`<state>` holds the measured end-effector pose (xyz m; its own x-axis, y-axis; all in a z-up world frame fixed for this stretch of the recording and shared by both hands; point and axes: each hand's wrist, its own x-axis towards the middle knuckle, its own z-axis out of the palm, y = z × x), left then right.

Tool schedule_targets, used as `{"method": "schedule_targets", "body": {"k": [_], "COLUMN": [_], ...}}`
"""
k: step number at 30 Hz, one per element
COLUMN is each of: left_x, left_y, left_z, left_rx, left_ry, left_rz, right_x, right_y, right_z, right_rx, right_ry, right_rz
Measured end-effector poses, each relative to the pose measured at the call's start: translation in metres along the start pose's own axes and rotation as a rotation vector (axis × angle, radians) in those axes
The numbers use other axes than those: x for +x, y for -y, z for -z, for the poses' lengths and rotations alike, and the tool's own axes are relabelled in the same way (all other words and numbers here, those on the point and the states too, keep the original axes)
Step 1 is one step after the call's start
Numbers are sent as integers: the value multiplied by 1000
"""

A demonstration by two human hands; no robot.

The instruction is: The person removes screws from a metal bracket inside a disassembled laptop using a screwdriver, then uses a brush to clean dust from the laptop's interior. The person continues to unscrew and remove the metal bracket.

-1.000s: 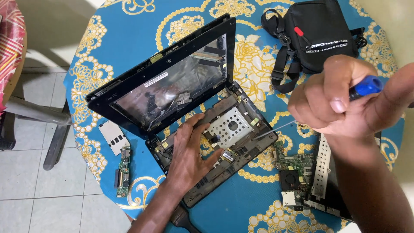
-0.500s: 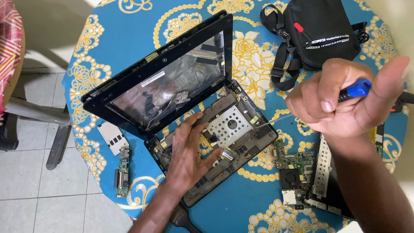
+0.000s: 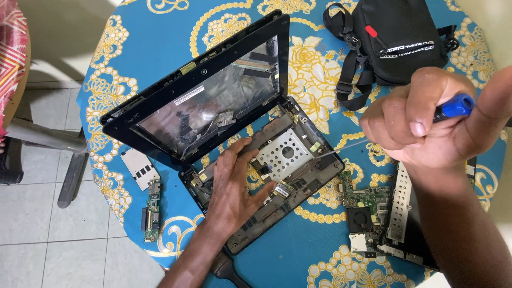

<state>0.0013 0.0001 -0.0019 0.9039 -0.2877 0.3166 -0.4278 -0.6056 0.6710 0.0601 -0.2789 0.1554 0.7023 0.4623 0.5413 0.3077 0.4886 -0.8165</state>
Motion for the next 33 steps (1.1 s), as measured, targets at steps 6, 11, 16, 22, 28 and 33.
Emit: {"method": "schedule_targets", "body": {"k": [6, 11, 16, 22, 28, 33], "left_x": [-2, -1, -1, 0, 0, -1], "left_y": [2, 2, 2, 0, 1, 1], "left_z": [-2, -2, -1, 0, 0, -1], "left_rx": [-20, -5, 9, 1, -1, -18], "left_ry": [8, 1, -8, 5, 5, 12], "left_rz": [7, 3, -9, 6, 1, 3], "right_x": [-1, -1, -3, -2, -3, 3], "right_y": [-1, -2, -3, -3, -2, -9], "right_z": [0, 3, 3, 9, -2, -9], "right_rx": [7, -8, -12, 32, -5, -186], "right_ry": [-21, 11, -28, 34, -29, -54], "right_rz": [-22, -11, -8, -12, -53, -160]}}
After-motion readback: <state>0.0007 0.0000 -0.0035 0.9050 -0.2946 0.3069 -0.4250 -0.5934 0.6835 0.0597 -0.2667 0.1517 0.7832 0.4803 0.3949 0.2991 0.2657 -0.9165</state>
